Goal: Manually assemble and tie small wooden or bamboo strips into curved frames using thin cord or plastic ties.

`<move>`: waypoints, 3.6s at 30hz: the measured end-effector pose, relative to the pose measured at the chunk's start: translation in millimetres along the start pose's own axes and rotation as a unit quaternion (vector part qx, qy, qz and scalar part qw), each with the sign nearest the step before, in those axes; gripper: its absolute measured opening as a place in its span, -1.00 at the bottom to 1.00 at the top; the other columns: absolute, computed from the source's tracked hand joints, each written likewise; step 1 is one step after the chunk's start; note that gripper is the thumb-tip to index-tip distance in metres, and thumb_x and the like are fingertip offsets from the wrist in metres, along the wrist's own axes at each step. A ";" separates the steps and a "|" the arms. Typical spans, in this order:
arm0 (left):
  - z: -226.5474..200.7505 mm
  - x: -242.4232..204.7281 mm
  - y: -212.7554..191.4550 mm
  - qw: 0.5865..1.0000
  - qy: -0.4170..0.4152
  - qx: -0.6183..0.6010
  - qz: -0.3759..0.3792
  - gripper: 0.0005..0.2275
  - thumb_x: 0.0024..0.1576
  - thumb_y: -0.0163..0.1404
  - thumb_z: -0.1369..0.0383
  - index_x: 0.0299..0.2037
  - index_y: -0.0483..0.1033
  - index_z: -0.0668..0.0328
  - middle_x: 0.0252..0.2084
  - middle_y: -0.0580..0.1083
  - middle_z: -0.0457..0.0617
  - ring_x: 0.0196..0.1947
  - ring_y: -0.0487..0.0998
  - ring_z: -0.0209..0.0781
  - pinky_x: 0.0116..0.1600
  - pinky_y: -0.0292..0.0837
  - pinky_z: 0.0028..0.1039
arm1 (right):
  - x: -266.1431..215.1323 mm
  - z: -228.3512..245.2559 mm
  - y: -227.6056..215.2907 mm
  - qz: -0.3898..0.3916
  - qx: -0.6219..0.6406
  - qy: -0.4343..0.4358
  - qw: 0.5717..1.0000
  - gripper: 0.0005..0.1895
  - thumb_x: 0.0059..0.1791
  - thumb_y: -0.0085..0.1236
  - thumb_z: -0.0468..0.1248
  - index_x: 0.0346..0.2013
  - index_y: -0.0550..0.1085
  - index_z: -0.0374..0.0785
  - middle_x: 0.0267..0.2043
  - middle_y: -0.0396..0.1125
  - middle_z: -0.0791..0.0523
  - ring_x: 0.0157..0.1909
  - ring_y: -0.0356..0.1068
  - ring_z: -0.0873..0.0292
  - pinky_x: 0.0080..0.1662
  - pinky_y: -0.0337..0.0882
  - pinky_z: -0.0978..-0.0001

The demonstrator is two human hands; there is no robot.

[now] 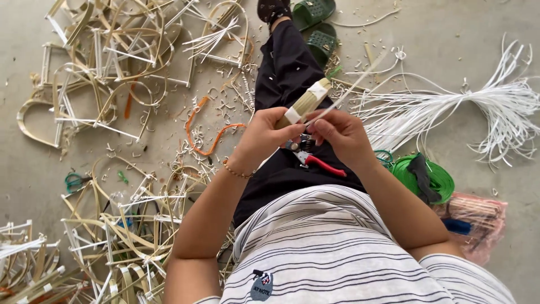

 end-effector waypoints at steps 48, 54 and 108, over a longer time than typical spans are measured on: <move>35.1 -52.3 -104.0 0.996 -0.077 -0.048 -0.006 -0.91 0.16 0.14 0.42 -0.27 0.60 0.31 -0.51 0.42 -0.23 -0.52 0.32 -0.51 -0.39 0.20 -0.62 | -11.9 67.5 -92.7 -0.240 0.359 -0.252 0.866 -0.76 0.13 0.06 -0.29 0.05 0.51 -0.32 -0.19 0.52 0.04 -0.19 0.54 0.20 -0.17 0.56 0.31; 14.5 -30.3 -96.4 0.992 0.037 0.022 -0.117 -0.79 0.24 0.09 0.33 -0.03 0.50 0.32 -0.46 0.41 -0.27 -0.52 0.32 -0.55 -0.43 0.22 -0.68 | -24.5 46.2 -96.8 -0.146 0.423 -0.218 0.867 -0.82 0.21 0.06 -0.24 0.10 0.47 -0.20 -0.10 0.51 0.11 -0.15 0.51 0.25 -0.15 0.46 0.39; -6.7 -66.7 -2.7 0.978 -0.090 0.125 0.144 -0.65 0.28 -0.03 0.07 -0.29 0.60 0.20 -0.49 0.47 -0.18 -0.48 0.39 -0.42 -0.33 0.36 -0.50 | -15.4 51.7 32.3 0.045 -0.300 -0.048 0.952 -0.90 0.15 0.06 -0.28 -0.11 0.41 -0.27 -0.46 0.33 0.21 -0.45 0.27 0.40 -0.37 0.28 0.52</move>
Point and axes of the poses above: each hand's wrist, its own x-axis towards the middle knuckle, its own y-axis out of the palm, z = x × y, the point moved 4 cm from there along x, towards the middle knuckle
